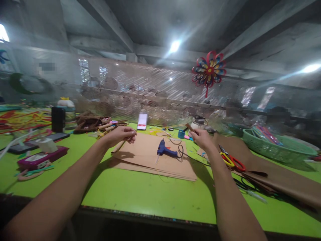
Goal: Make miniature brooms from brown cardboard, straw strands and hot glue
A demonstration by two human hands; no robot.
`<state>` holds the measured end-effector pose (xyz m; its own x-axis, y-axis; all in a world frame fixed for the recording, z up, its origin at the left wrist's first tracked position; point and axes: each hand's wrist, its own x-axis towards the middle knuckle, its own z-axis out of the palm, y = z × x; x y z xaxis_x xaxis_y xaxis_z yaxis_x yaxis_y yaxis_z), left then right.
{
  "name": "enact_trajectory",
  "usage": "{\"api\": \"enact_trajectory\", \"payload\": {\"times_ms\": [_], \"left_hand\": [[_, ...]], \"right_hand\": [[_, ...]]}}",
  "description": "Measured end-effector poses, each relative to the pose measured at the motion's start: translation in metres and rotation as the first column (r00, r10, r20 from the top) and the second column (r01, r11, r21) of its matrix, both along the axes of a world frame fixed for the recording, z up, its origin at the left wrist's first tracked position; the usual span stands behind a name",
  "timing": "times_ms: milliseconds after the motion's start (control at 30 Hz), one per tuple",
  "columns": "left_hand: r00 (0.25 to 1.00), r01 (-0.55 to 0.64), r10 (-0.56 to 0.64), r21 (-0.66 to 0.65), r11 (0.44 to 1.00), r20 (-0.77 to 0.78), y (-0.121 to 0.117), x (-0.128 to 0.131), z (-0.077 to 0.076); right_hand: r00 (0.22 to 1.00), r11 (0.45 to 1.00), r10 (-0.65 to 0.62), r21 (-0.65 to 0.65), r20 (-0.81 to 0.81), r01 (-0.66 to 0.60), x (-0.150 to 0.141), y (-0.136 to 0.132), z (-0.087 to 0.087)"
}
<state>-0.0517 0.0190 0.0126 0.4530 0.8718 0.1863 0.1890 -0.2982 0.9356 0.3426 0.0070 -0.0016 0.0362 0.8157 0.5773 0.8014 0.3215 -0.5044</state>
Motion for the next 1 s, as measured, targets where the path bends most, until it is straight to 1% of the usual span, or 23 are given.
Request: {"api": "enact_trajectory", "payload": {"times_ms": [67, 167, 300, 467, 700, 800, 867, 1000], "left_hand": [[0.999, -0.029, 0.028, 0.041, 0.999, 0.021, -0.001, 0.002, 0.002], [0.999, -0.044, 0.044, 0.073, 0.996, 0.001, -0.003, 0.004, 0.004], [0.999, -0.026, 0.026, 0.03, 0.999, -0.028, -0.004, 0.008, 0.001], [1.0, -0.006, 0.007, -0.028, 1.0, 0.027, -0.002, 0.01, -0.002], [0.992, -0.099, 0.099, 0.0, 0.995, 0.072, 0.005, 0.008, -0.006], [0.96, -0.18, 0.18, -0.021, 0.983, 0.215, 0.012, 0.001, -0.005], [0.906, -0.26, 0.258, -0.041, 0.965, 0.334, 0.017, -0.007, -0.002], [0.855, -0.355, 0.352, -0.064, 0.932, 0.38, 0.025, -0.022, 0.004]], "right_hand": [[0.999, 0.999, -0.029, 0.038, -0.022, 0.03, 0.001, 0.001, 0.002], [0.996, 0.995, -0.065, 0.07, -0.053, 0.069, 0.003, 0.002, 0.003], [0.994, 0.994, -0.08, 0.065, -0.076, 0.085, 0.002, 0.003, 0.0], [0.992, 0.995, -0.089, 0.046, -0.093, 0.093, 0.002, 0.004, -0.002], [0.991, 0.997, -0.078, 0.015, -0.105, 0.08, 0.006, 0.008, -0.005], [0.996, 0.999, -0.022, -0.046, -0.082, 0.019, 0.002, 0.005, -0.005], [0.997, 0.992, 0.06, -0.107, -0.048, -0.065, -0.005, 0.0, -0.003], [0.971, 0.947, 0.241, -0.221, 0.012, -0.232, -0.024, -0.01, 0.005]]}}
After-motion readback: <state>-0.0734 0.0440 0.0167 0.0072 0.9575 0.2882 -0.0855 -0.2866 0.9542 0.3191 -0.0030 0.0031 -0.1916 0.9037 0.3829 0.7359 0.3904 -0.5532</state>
